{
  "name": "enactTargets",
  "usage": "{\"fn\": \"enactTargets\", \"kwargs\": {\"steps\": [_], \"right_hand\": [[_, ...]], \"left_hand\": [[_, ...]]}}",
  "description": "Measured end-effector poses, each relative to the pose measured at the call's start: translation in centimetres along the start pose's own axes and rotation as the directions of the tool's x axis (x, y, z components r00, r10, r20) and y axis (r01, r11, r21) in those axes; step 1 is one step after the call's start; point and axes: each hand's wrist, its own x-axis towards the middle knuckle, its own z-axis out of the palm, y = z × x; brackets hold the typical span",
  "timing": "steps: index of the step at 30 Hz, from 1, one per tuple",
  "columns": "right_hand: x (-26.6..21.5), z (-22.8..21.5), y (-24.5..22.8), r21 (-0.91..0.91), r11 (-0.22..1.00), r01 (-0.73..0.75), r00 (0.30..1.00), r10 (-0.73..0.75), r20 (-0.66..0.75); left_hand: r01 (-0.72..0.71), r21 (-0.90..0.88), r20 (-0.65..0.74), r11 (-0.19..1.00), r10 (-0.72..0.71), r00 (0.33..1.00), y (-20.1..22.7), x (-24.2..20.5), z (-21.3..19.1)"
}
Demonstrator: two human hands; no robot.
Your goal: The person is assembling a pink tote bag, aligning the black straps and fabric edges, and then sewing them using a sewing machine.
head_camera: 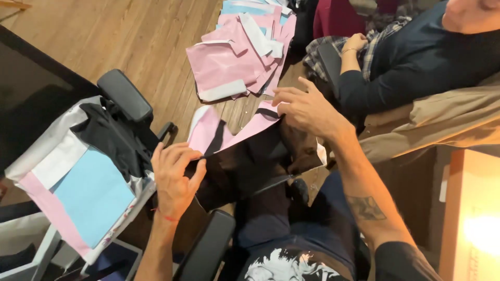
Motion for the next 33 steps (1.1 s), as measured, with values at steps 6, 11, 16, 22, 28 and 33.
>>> {"fn": "enactTargets", "kwargs": {"steps": [6,11,16,22,28,33], "right_hand": [[-5.7,-4.4,-3.5,0.049,0.997,-0.061,0.996,0.058,0.065],[-9.4,-6.9,-4.2,0.358,0.887,-0.291,0.905,0.134,0.403],[-11.1,4.1,7.5,0.452,0.71,-0.54,0.825,0.339,0.453],[-13.4,27.7,15.8,0.354,0.665,-0.658,0.726,0.434,0.534],[-13.3,27.4,15.1,0.187,0.632,-0.752,0.559,0.462,0.689],[-15.6,18.2,12.4,0.922,0.076,-0.378,0.782,0.559,0.275]], "left_hand": [[-0.114,-0.138,0.013,0.984,0.117,0.993,0.3,0.4,-0.6],[-0.284,-0.377,0.227,0.882,0.385,0.895,1.7,-2.2,-0.8],[-0.329,-0.423,0.436,0.844,0.509,0.742,3.3,-4.7,-0.6],[-0.305,-0.414,0.512,0.858,0.497,0.701,3.4,-4.4,-0.7],[-0.153,-0.456,0.687,0.877,0.455,0.566,3.0,-1.5,-1.3],[-0.186,-0.222,0.918,0.957,0.27,0.292,3.8,2.6,4.3]]}}
